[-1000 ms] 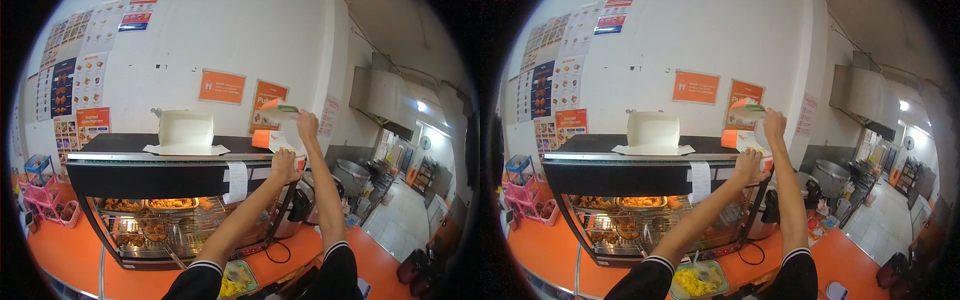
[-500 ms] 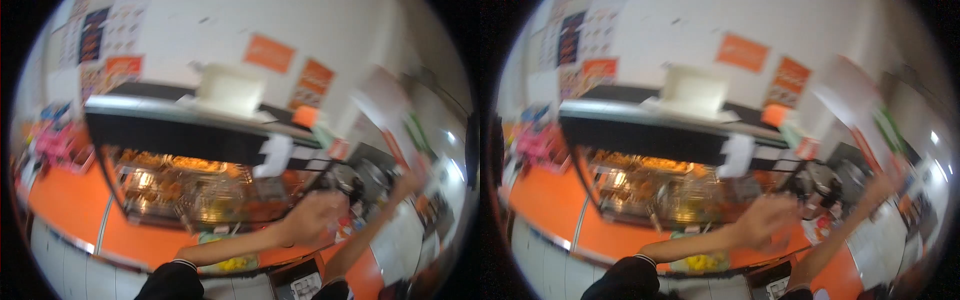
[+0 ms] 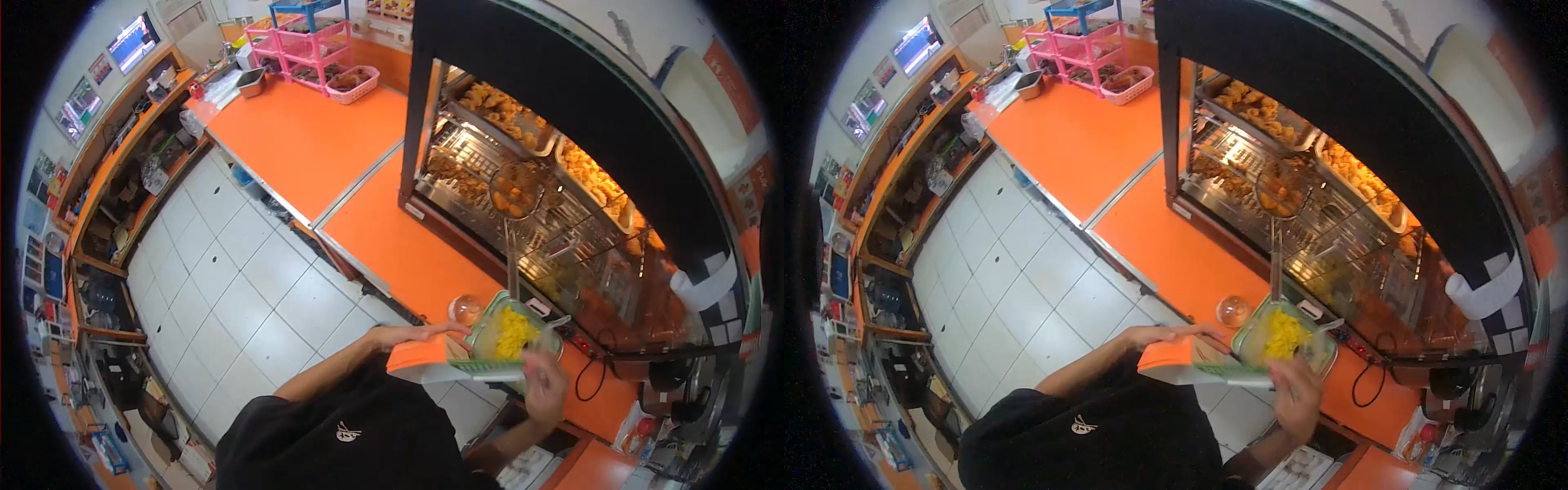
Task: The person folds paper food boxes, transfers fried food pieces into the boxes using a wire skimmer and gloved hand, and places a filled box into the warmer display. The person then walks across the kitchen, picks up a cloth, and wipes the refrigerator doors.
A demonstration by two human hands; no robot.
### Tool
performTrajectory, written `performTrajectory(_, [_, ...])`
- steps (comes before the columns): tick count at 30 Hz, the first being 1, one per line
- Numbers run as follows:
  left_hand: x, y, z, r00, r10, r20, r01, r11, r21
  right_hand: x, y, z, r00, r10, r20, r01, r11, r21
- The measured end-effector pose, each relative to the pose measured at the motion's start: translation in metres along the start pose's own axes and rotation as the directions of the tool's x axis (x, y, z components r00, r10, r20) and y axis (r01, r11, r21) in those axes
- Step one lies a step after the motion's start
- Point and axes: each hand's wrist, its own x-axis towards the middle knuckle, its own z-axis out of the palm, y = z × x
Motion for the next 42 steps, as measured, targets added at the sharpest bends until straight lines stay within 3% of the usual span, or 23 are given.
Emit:
performTrajectory(1, [-0.010,0.001,0.000,1.000,-0.001,-0.009,0.001,1.000,-0.015,0.020,-0.013,0.019,0.999,-0.004,0.045,0.004,1.000,0.010])
performTrajectory(3, [-0.027,0.009,-0.003,1.000,-0.029,0.003,0.029,0.972,-0.232,0.047,-0.025,0.049,0.995,-0.014,0.101,0.012,1.000,0.015])
performTrajectory(5, [-0.047,0.001,-0.013,0.999,0.035,-0.014,-0.038,0.954,-0.297,0.063,-0.022,0.077,0.959,-0.202,0.197,0.232,0.962,-0.141])
performTrajectory(6, [-0.059,-0.001,-0.020,0.993,0.073,-0.089,-0.096,0.952,-0.290,0.069,-0.027,0.093,0.959,-0.195,0.207,0.227,0.963,-0.143])
performTrajectory(8, [-0.084,0.003,-0.040,0.970,0.108,-0.220,-0.160,0.958,-0.238,0.076,-0.041,0.133,0.975,-0.211,-0.069,0.160,0.883,-0.441])
performTrajectory(9, [-0.094,0.006,-0.055,0.970,0.103,-0.220,-0.158,0.955,-0.251,0.076,-0.040,0.153,0.978,-0.200,-0.062,0.152,0.882,-0.445])
performTrajectory(11, [-0.111,0.019,-0.081,0.852,0.205,-0.482,-0.256,0.966,-0.043,0.073,-0.035,0.194,0.950,-0.168,-0.262,0.105,0.966,-0.238])
performTrajectory(12, [-0.121,0.029,-0.088,0.786,0.227,-0.575,-0.287,0.958,-0.015,0.073,-0.041,0.214,0.990,0.002,-0.140,-0.018,0.994,-0.108])
performTrajectory(13, [-0.129,0.046,-0.094,0.712,0.246,-0.658,-0.311,0.950,0.019,0.081,-0.043,0.239,0.999,0.043,-0.018,-0.042,0.997,0.058])
performTrajectory(16, [-0.157,0.068,-0.148,0.691,0.283,-0.666,-0.334,0.941,0.053,0.093,-0.023,0.329,0.926,0.231,0.298,-0.325,0.889,0.321])
performTrajectory(17, [-0.164,0.080,-0.164,0.659,0.304,-0.688,-0.346,0.935,0.081,0.100,-0.019,0.355,0.929,0.235,0.286,-0.322,0.892,0.316])
performTrajectory(19, [-0.183,0.095,-0.194,0.676,0.314,-0.667,-0.339,0.936,0.096,0.110,-0.014,0.393,0.835,0.308,0.455,-0.495,0.782,0.379])
performTrajectory(21, [-0.204,0.115,-0.216,0.715,0.301,-0.631,-0.276,0.951,0.141,0.124,-0.013,0.421,0.833,0.271,0.482,-0.469,0.807,0.358])
performTrajectory(23, [-0.219,0.127,-0.225,0.696,0.300,-0.653,-0.283,0.950,0.134,0.140,-0.023,0.445,0.831,0.284,0.479,-0.519,0.705,0.482])
performTrajectory(25, [-0.227,0.143,-0.229,0.703,0.212,-0.678,-0.277,0.961,0.014,0.146,-0.023,0.463,0.802,0.330,0.498,-0.578,0.639,0.507])
performTrajectory(27, [-0.233,0.142,-0.250,0.706,0.212,-0.675,-0.265,0.964,0.025,0.152,-0.019,0.474,0.721,0.418,0.552,-0.685,0.553,0.475])
performTrajectory(29, [-0.238,0.147,-0.260,0.737,0.264,-0.622,-0.293,0.954,0.058,0.158,-0.022,0.483,0.704,0.426,0.568,-0.708,0.480,0.518])
performTrajectory(31, [-0.244,0.150,-0.268,0.747,0.244,-0.619,-0.275,0.960,0.047,0.157,-0.023,0.495,0.676,0.454,0.581,-0.731,0.308,0.610])
performTrajectory(38, [-0.252,0.156,-0.298,0.762,0.231,-0.605,-0.275,0.961,0.021,0.164,-0.027,0.516,0.717,0.582,0.384,-0.655,0.374,0.656])
performTrajectory(41, [-0.254,0.162,-0.296,0.722,0.193,-0.665,-0.247,0.969,0.013,0.170,-0.034,0.515,0.771,0.580,0.262,-0.589,0.493,0.640])
performTrajectory(42, [-0.256,0.160,-0.301,0.726,0.190,-0.661,-0.244,0.970,0.010,0.172,-0.038,0.510,0.816,0.564,0.127,-0.534,0.650,0.542])
